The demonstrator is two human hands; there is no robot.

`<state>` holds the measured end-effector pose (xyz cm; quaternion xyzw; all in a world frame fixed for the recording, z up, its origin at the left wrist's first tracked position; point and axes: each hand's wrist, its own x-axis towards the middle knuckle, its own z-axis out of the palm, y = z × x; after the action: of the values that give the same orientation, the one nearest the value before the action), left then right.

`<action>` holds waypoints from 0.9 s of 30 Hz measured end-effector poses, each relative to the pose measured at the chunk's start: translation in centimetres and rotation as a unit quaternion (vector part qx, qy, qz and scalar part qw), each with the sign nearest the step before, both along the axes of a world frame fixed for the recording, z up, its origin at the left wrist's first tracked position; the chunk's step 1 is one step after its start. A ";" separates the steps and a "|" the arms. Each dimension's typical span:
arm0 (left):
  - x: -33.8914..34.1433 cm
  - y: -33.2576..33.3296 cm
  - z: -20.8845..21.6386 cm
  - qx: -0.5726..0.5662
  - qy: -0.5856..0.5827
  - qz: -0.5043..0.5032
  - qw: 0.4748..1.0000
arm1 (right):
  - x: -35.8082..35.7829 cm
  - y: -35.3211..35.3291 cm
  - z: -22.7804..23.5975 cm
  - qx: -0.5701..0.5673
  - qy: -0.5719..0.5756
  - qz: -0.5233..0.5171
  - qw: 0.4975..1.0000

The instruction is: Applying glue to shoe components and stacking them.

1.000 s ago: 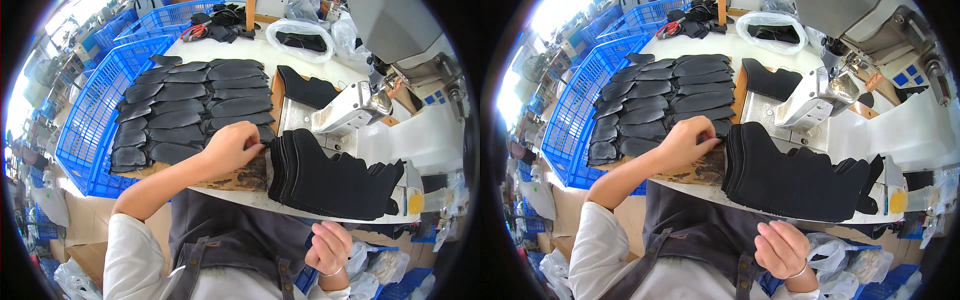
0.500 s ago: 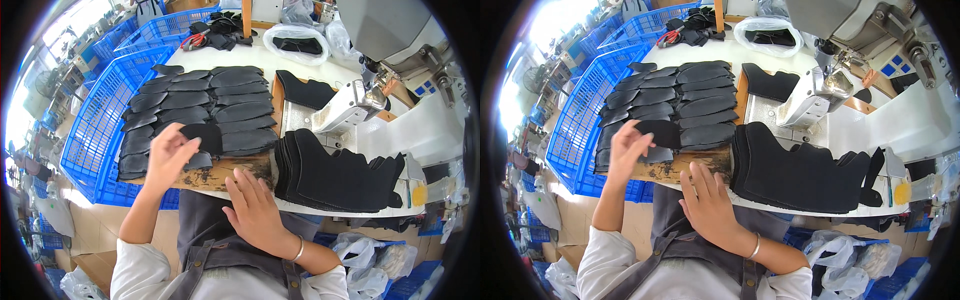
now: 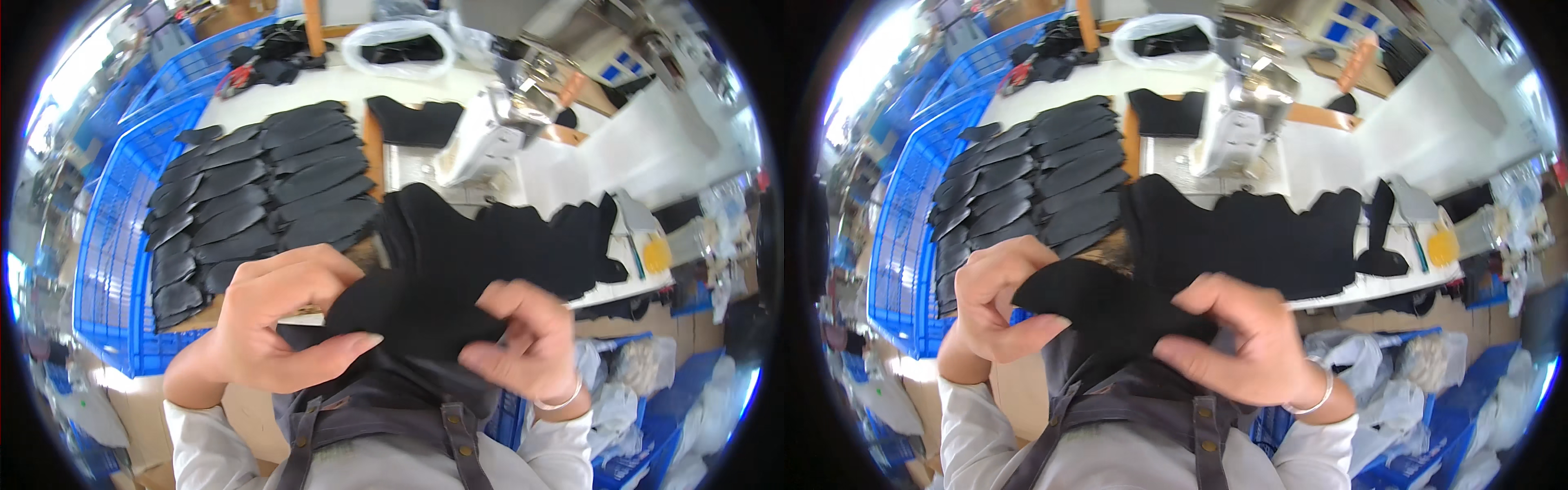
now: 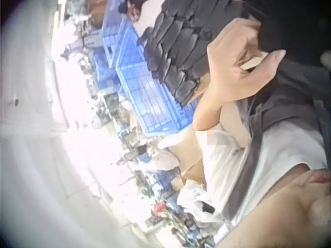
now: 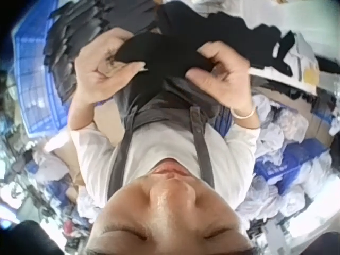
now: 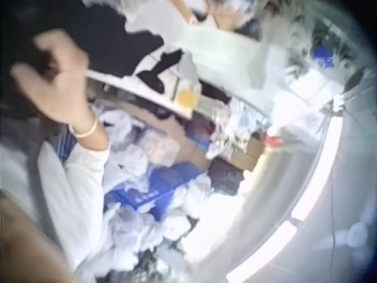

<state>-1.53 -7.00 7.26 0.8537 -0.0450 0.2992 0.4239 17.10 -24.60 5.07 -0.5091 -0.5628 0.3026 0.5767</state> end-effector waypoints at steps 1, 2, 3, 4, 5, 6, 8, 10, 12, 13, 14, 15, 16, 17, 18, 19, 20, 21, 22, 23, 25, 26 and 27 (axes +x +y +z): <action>1.1 -0.5 0.3 -0.006 0.000 -0.014 1.000 | 1.4 -0.5 0.8 -0.020 -0.100 -0.057 0.993; 2.4 -0.9 0.6 -0.088 0.093 0.002 0.992 | 2.5 -0.9 1.4 -0.053 -0.105 -0.085 0.989; 3.6 -1.2 0.6 -0.164 0.189 0.020 0.968 | 3.5 -1.1 1.8 -0.086 -0.109 -0.110 0.984; 4.8 -1.0 0.0 -0.172 0.198 0.006 0.965 | 4.5 -1.3 1.9 -0.097 -0.111 -0.118 0.982; 6.1 -1.0 -0.2 -0.224 0.230 -0.003 0.947 | 5.6 -1.5 2.2 -0.136 -0.095 -0.113 0.980; 7.0 -1.1 -0.1 -0.230 0.232 0.002 0.945 | 5.8 -1.5 2.7 -0.142 -0.055 -0.124 0.980; 8.3 -0.8 -0.3 -0.128 0.172 0.034 0.976 | 6.6 -2.0 2.9 -0.141 -0.029 -0.143 0.979; 8.9 0.5 -0.8 0.146 0.026 0.135 0.980 | 7.0 -3.1 3.4 -0.109 -0.092 -0.143 0.979; 9.1 1.4 -0.6 0.225 0.008 0.166 0.960 | 7.4 -3.3 3.7 -0.043 -0.203 -0.107 0.972; 9.3 1.0 0.2 0.207 0.007 0.144 0.968 | 7.3 -3.2 4.2 -0.050 -0.207 -0.077 0.974; 9.9 0.6 0.3 0.180 0.006 0.082 0.980 | 7.2 -3.0 4.2 -0.042 -0.205 -0.047 0.977; 10.4 0.1 0.3 0.151 0.006 0.019 0.988 | 7.3 -2.9 4.1 -0.035 -0.202 -0.018 0.978; 10.8 -0.2 0.4 0.087 0.065 -0.055 0.992 | 7.6 -2.8 4.1 -0.035 -0.202 -0.018 0.979; 11.6 -0.5 -0.1 -0.030 0.098 -0.130 0.986 | 7.9 -2.7 3.9 -0.042 -0.190 -0.003 0.981; 11.7 -0.5 0.4 -0.036 0.202 -0.142 0.968 | 8.1 -2.7 3.7 -0.051 -0.178 0.011 0.983; 12.0 -0.4 0.9 -0.040 0.303 -0.155 0.939 | 8.1 -2.7 3.7 -0.053 -0.177 0.008 0.983; 12.3 -0.5 0.5 -0.041 0.304 -0.159 0.939 | 7.9 -2.8 3.7 -0.150 -0.133 -0.041 0.979; 12.7 -0.7 -0.1 -0.037 0.325 -0.116 0.938 | 7.8 -2.8 3.6 -0.246 -0.087 -0.091 0.961; 13.1 -1.1 -0.5 -0.034 0.348 -0.075 0.934 | 7.9 -2.6 3.0 -0.241 -0.072 -0.113 0.961; 13.3 -1.5 -0.7 -0.035 0.349 -0.082 0.933 | 7.9 -2.5 2.6 -0.245 -0.069 -0.118 0.960; 13.4 -2.1 -0.7 0.011 0.311 -0.039 0.950 | 8.0 -2.5 2.0 -0.234 -0.147 -0.127 0.952; 13.4 -2.2 -0.7 0.009 0.313 -0.042 0.949 | 8.1 -2.4 1.8 -0.218 -0.188 -0.125 0.950; 13.3 -2.1 -0.7 0.023 0.311 -0.037 0.949 | 8.1 -2.4 1.6 -0.221 -0.186 -0.126 0.949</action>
<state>11.75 -9.13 6.51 0.9115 0.0506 0.0014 0.4082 25.23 -26.95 6.71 -0.7379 -0.5102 0.2440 0.3683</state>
